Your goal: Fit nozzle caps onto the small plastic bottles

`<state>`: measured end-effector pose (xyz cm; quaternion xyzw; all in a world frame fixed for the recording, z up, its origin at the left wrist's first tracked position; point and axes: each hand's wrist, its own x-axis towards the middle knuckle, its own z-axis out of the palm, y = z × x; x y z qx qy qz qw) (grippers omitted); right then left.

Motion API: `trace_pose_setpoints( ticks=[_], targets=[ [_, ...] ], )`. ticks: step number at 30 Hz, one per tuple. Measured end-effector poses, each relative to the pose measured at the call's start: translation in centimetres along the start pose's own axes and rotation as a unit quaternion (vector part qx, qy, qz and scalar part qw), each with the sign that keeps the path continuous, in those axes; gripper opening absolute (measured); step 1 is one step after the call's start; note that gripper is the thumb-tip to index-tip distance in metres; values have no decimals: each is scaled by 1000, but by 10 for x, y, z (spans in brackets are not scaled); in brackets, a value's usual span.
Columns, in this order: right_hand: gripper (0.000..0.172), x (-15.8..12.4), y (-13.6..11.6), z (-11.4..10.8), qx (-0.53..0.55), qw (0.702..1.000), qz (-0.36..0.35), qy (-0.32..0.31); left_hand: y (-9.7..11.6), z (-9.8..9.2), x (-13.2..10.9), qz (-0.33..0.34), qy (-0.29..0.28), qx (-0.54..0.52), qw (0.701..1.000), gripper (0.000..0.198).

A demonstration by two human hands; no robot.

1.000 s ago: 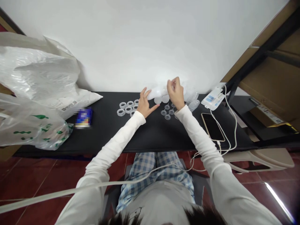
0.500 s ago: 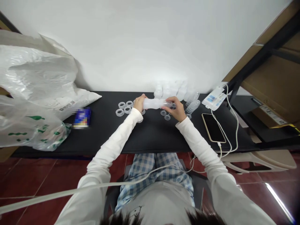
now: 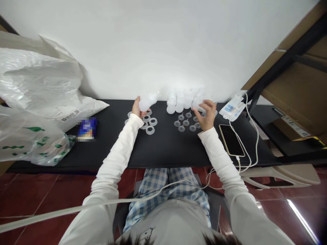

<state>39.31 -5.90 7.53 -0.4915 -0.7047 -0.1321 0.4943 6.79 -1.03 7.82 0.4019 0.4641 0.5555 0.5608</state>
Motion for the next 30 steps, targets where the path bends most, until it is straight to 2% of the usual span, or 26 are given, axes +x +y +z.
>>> trace_pose_setpoints(
  ticks=[4, 9, 11, 14, 16, 18, 19, 22, 24, 25, 28, 30],
  targets=[
    [43, 10, 11, -15, -13, 996, 59, 62, 2, 15, -10, 8, 4, -29, 1000, 62],
    [50, 15, 39, -37, -68, 982, 126, 127, -13, 27, -17, 63, -39, -17, 997, 57],
    [57, 12, 49, -38, -90, 978, 149, 116, -23, 25, -12, 104, -34, 18, 994, 61],
    [52, 4, 56, -34, -131, 976, 173, 14, -36, 19, -2, 198, -12, 101, 975, 66],
    [45, -1, 56, -30, -143, 971, 181, -67, -40, 16, 0, 265, 2, 177, 948, 66],
    [42, -2, 54, -29, -151, 964, 194, -101, -40, 15, -4, 333, 11, 264, 905, 61],
    [42, -2, 51, -30, -159, 962, 202, -92, -38, 16, -8, 367, 12, 305, 879, 58],
    [45, 3, 33, -34, -162, 966, 199, -18, -30, 21, -21, 446, 0, 396, 803, 49],
    [44, 7, 10, -34, -99, 982, 157, 13, -28, 26, -29, 471, -11, 438, 765, 45],
    [44, 9, -3, -32, -51, 990, 130, 6, -28, 28, -31, 480, -17, 455, 749, 42],
    [49, 13, -42, -16, 73, 990, 90, -81, -32, 34, -37, 514, -43, 485, 706, 36],
    [53, 14, -59, -1, 83, 972, 135, -172, -37, 36, -39, 530, -53, 486, 693, 34]
  ],
)
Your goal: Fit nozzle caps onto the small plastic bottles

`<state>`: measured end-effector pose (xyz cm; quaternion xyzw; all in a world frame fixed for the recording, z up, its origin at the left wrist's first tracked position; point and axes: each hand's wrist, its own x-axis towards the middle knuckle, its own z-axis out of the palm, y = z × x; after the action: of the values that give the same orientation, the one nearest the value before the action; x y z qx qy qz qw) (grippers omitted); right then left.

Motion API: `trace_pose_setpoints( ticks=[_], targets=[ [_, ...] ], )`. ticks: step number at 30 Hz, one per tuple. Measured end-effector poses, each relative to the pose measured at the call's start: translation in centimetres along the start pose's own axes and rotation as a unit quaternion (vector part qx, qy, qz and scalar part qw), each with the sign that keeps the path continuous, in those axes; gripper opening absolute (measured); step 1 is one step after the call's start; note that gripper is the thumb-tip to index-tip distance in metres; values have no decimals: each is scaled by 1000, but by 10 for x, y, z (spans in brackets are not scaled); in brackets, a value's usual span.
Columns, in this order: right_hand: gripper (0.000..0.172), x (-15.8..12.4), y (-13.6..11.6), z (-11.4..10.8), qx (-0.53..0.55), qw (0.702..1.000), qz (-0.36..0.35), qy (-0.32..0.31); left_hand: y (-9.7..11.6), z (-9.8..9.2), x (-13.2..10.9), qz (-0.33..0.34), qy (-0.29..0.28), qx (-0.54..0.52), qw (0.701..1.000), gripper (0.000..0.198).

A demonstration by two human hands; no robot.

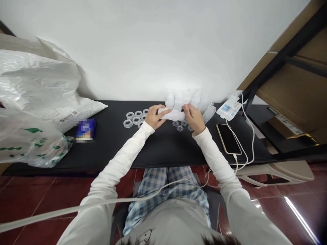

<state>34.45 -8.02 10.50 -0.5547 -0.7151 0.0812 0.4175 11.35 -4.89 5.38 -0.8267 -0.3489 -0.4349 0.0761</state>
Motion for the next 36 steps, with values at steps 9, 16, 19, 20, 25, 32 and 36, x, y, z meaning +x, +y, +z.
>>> trace_pose_setpoints(
  ticks=[9, 16, 19, 20, 25, 32, 36],
  targets=[
    [64, 14, 17, 40, -69, 995, 38, 56, 2, 4, 0, -16, -12, -82, 996, 56],
    [69, 4, 39, 33, -136, 976, -153, 78, 26, 0, 6, -241, -82, -272, 928, 61],
    [69, 5, 52, 29, -174, 943, -272, 76, 29, -2, 16, -399, -167, -443, 785, 72],
    [70, 5, 55, 27, -184, 932, -304, 69, 27, -4, 20, -431, -209, -488, 730, 75],
    [69, 3, 63, 26, -183, 913, -363, 28, 11, -21, 30, -483, -395, -540, 565, 80],
    [37, -1, 63, 36, -10, 959, -273, -68, -10, -26, 27, -533, -431, -526, 504, 77],
    [22, 1, 69, 28, -6, 981, -188, -57, -37, -32, 23, -461, -338, -509, 644, 75]
  ],
)
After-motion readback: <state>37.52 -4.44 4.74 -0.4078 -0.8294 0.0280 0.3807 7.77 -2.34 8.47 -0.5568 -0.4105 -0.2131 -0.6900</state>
